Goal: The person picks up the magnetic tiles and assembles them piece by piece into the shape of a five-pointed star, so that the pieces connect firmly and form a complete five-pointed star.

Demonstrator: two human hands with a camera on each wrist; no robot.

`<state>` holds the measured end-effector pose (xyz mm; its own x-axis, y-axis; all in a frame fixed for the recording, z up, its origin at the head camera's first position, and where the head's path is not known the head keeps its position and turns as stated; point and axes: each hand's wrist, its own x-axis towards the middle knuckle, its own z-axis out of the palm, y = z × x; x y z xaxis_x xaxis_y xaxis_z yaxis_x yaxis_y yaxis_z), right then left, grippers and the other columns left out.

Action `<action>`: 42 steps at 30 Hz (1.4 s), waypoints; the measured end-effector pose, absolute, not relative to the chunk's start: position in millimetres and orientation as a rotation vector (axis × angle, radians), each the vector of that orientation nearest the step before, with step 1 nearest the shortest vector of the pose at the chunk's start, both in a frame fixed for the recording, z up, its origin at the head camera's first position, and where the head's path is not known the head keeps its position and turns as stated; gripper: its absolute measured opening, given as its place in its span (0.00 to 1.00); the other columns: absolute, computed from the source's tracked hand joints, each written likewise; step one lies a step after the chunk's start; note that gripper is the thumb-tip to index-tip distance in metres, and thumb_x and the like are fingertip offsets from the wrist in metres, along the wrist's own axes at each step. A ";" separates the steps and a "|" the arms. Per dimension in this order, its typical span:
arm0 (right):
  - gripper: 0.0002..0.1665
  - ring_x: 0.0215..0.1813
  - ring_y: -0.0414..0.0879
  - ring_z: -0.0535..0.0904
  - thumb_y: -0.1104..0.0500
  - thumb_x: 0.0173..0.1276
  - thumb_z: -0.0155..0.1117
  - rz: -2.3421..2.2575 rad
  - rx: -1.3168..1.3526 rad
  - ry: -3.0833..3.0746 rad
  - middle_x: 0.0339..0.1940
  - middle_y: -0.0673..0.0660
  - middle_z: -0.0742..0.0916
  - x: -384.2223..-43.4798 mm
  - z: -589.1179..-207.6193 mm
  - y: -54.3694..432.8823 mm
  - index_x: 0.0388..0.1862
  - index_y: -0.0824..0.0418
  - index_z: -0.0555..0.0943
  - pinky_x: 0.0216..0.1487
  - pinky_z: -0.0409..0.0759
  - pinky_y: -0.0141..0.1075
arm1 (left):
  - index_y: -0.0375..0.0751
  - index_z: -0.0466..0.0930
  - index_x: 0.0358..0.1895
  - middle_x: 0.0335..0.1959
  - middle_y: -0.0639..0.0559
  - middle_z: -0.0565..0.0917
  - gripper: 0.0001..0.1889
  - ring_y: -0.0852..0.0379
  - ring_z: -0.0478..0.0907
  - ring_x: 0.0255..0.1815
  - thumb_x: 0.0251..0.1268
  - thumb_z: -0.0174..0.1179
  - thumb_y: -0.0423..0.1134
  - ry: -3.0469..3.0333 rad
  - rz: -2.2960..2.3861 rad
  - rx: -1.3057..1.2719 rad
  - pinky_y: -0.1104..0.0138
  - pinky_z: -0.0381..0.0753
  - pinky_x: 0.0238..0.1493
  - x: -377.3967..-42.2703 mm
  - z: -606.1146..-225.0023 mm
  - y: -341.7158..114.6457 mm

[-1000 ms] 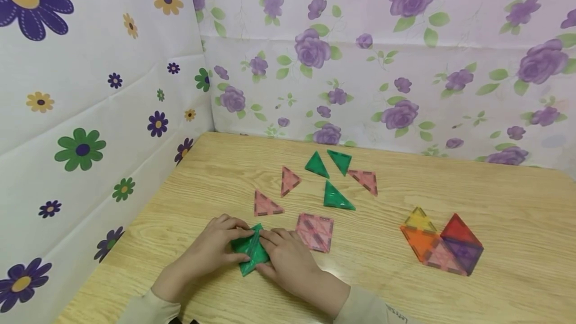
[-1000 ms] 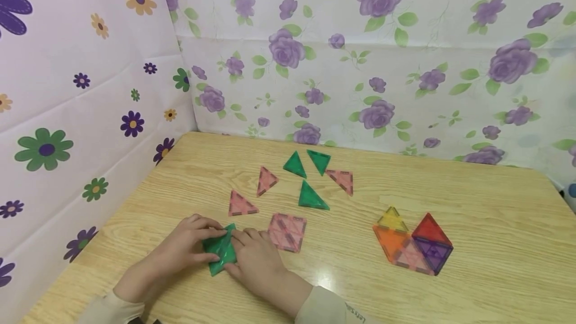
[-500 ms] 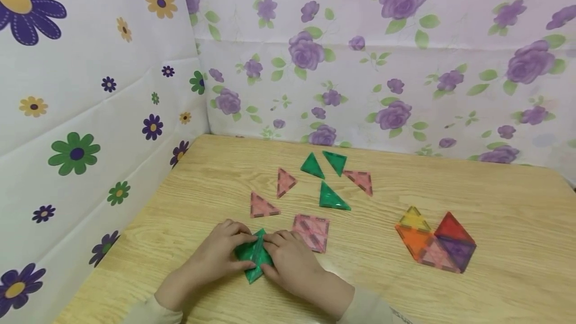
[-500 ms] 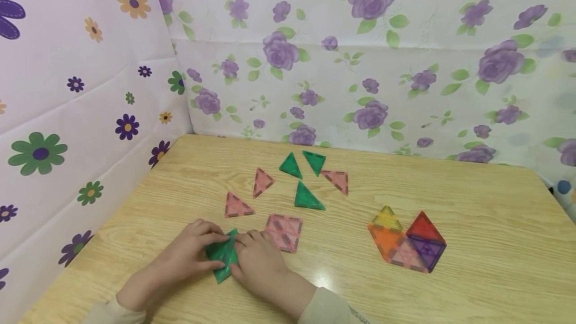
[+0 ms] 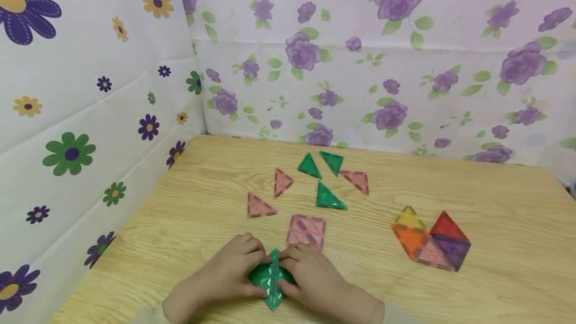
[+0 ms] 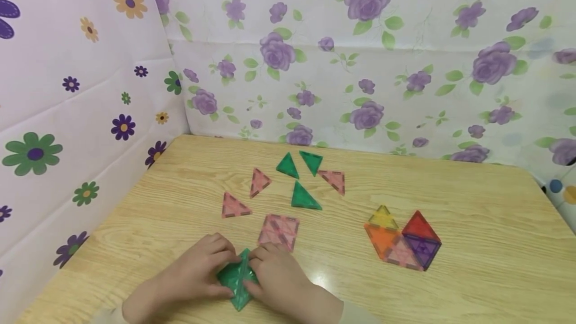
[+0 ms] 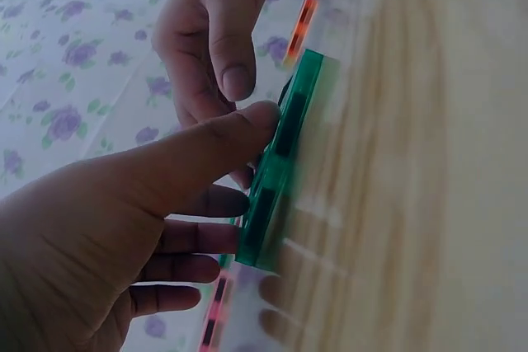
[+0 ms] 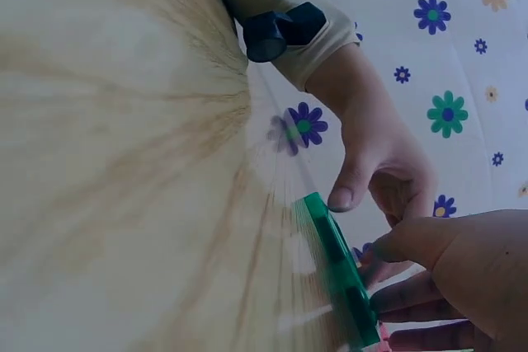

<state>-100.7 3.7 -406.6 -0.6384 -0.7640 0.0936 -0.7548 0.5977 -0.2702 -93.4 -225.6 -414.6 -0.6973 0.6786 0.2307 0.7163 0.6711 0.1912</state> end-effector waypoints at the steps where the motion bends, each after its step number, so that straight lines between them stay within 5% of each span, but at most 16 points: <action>1: 0.22 0.59 0.42 0.76 0.45 0.69 0.59 -0.462 -1.318 2.773 0.55 0.47 0.83 -100.2 -407.1 8.1 0.51 0.58 0.84 0.63 0.75 0.41 | 0.49 0.83 0.46 0.41 0.63 0.77 0.28 0.66 0.69 0.45 0.48 0.67 0.65 -2.728 -0.400 -1.174 0.67 0.74 0.51 -93.3 -415.0 -222.9; 11: 0.21 0.60 0.42 0.75 0.46 0.67 0.62 -0.517 -1.320 2.739 0.57 0.47 0.82 -93.9 -410.9 49.2 0.52 0.56 0.83 0.60 0.75 0.42 | 0.49 0.83 0.48 0.44 0.62 0.77 0.30 0.66 0.69 0.47 0.51 0.62 0.68 -2.616 -0.395 -1.303 0.69 0.74 0.52 -91.8 -421.1 -194.0; 21: 0.15 0.53 0.41 0.78 0.48 0.69 0.61 -0.597 -1.334 2.741 0.50 0.47 0.84 -95.5 -405.6 67.2 0.43 0.56 0.86 0.56 0.78 0.39 | 0.48 0.81 0.44 0.43 0.59 0.77 0.27 0.63 0.69 0.45 0.64 0.48 0.67 -2.624 -0.095 -1.382 0.68 0.75 0.49 -88.6 -408.8 -162.9; 31: 0.16 0.57 0.48 0.80 0.52 0.65 0.66 -0.708 -1.261 2.944 0.54 0.54 0.84 -132.0 -395.4 94.8 0.48 0.58 0.83 0.57 0.80 0.42 | 0.48 0.84 0.39 0.42 0.55 0.81 0.13 0.57 0.76 0.47 0.61 0.63 0.52 -2.609 -0.328 -1.100 0.62 0.77 0.53 -141.2 -400.3 -146.5; 42: 0.21 0.62 0.62 0.76 0.57 0.66 0.64 -0.707 -0.810 3.121 0.59 0.66 0.81 -203.5 -384.1 126.6 0.56 0.66 0.79 0.61 0.75 0.53 | 0.42 0.82 0.49 0.46 0.48 0.82 0.18 0.50 0.78 0.50 0.61 0.65 0.49 -2.704 -0.408 -0.720 0.58 0.78 0.54 -202.5 -402.9 -106.5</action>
